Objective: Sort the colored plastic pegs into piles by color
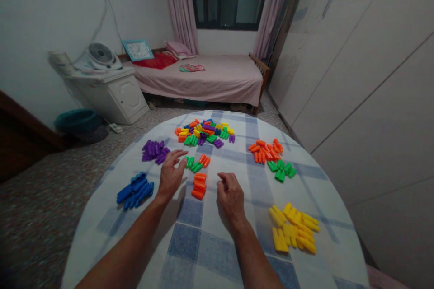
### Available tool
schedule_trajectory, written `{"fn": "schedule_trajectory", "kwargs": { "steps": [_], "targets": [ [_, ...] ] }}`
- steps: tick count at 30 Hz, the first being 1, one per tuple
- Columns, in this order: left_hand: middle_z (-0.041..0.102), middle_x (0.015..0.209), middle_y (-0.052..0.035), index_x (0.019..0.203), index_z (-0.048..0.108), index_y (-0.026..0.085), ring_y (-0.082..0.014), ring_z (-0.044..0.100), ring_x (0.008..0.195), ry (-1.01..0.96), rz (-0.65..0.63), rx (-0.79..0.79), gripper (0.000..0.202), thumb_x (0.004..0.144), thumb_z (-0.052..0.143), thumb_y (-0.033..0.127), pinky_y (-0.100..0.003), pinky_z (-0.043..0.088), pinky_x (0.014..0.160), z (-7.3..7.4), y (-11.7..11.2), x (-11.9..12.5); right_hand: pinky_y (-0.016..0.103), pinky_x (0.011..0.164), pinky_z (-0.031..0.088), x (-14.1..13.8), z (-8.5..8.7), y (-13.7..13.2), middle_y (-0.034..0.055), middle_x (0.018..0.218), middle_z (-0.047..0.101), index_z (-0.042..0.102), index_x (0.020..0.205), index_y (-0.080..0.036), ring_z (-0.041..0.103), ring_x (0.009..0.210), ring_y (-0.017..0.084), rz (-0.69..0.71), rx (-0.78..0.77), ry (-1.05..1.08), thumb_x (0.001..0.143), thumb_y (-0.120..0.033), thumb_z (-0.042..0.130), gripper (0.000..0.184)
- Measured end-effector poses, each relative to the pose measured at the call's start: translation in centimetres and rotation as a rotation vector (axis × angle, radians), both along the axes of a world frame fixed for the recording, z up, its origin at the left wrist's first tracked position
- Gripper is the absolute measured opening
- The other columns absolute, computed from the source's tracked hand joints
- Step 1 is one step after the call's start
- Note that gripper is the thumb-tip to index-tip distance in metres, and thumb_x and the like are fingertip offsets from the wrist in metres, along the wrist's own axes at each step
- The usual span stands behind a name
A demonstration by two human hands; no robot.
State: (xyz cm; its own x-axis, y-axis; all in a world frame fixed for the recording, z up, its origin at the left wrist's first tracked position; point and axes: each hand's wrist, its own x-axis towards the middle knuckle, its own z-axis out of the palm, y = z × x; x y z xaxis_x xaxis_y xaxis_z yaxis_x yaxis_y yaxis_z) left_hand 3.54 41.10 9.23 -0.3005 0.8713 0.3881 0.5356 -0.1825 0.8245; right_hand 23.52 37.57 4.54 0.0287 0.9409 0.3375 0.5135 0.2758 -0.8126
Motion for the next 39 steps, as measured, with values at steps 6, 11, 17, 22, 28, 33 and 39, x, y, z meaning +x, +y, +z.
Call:
{"fn": "schedule_trajectory", "kwargs": {
  "steps": [6,11,17,22,28,33,39],
  "targets": [
    [0.055,0.115,-0.0096,0.099,0.066,0.018,-0.0200,0.051,0.115,-0.048,0.284,0.074,0.025,0.081,0.050,0.018,-0.036,0.043,0.102,-4.7,-0.4,0.9,0.033,0.087,0.046,-0.8,0.2,-1.0,0.0083,0.110,0.059,0.059,0.115,-0.019,0.058,0.096,0.018,0.181,0.054,-0.211,0.088,-0.024,0.049,0.029],
    [0.053,0.122,-0.0087,0.101,0.067,0.019,-0.0206,0.049,0.119,0.030,0.243,0.056,0.026,0.082,0.049,0.018,-0.035,0.041,0.104,-6.2,0.5,0.2,0.040,0.095,0.041,-1.8,1.3,-1.8,0.0113,0.127,0.053,0.051,0.129,-0.020,0.050,0.114,0.024,0.230,0.048,-0.462,0.084,-0.033,0.060,0.048],
    [0.052,0.124,-0.0112,0.106,0.065,0.017,-0.0224,0.049,0.120,0.036,0.250,0.000,0.030,0.081,0.048,0.016,-0.038,0.041,0.104,-5.9,0.4,0.4,0.041,0.088,0.043,-4.0,3.7,-0.9,0.0103,0.143,0.039,0.040,0.139,-0.026,0.050,0.115,0.028,0.202,-0.153,-0.715,0.078,-0.043,0.065,0.068],
    [0.050,0.127,-0.0115,0.109,0.063,0.017,-0.0228,0.048,0.122,0.031,0.254,-0.023,0.033,0.079,0.049,0.015,-0.038,0.040,0.106,-5.9,0.5,0.3,0.038,0.081,0.043,-5.8,4.0,-0.1,0.0080,0.129,0.050,0.046,0.130,-0.025,0.050,0.107,0.027,0.145,-0.130,-0.806,0.075,-0.043,0.065,0.061],
    [0.050,0.128,-0.0114,0.108,0.064,0.017,-0.0234,0.048,0.121,0.060,0.244,-0.043,0.032,0.079,0.050,0.017,-0.039,0.041,0.106,-6.0,0.4,0.1,0.031,0.076,0.041,-5.9,2.8,-1.2,0.0069,0.101,0.055,0.054,0.105,-0.020,0.050,0.096,0.022,0.023,-0.078,-0.826,0.081,-0.029,0.057,0.025],
    [0.049,0.129,-0.0110,0.107,0.064,0.018,-0.0237,0.048,0.123,0.068,0.236,-0.067,0.031,0.080,0.049,0.017,-0.038,0.043,0.103,-6.1,0.4,0.2,0.026,0.072,0.039,-4.3,2.0,-1.4,0.0049,0.098,0.055,0.053,0.098,-0.020,0.053,0.091,0.018,-0.024,-0.067,-0.761,0.088,-0.023,0.050,0.010],
    [0.048,0.130,-0.0113,0.107,0.064,0.018,-0.0235,0.047,0.123,0.067,0.228,-0.072,0.030,0.080,0.050,0.017,-0.037,0.045,0.102,-6.1,0.5,0.2,0.025,0.070,0.039,-2.5,2.2,-0.6,0.0058,0.101,0.060,0.050,0.110,-0.019,0.058,0.086,0.017,-0.086,-0.175,-0.657,0.095,-0.027,0.043,0.018]
  ]
}}
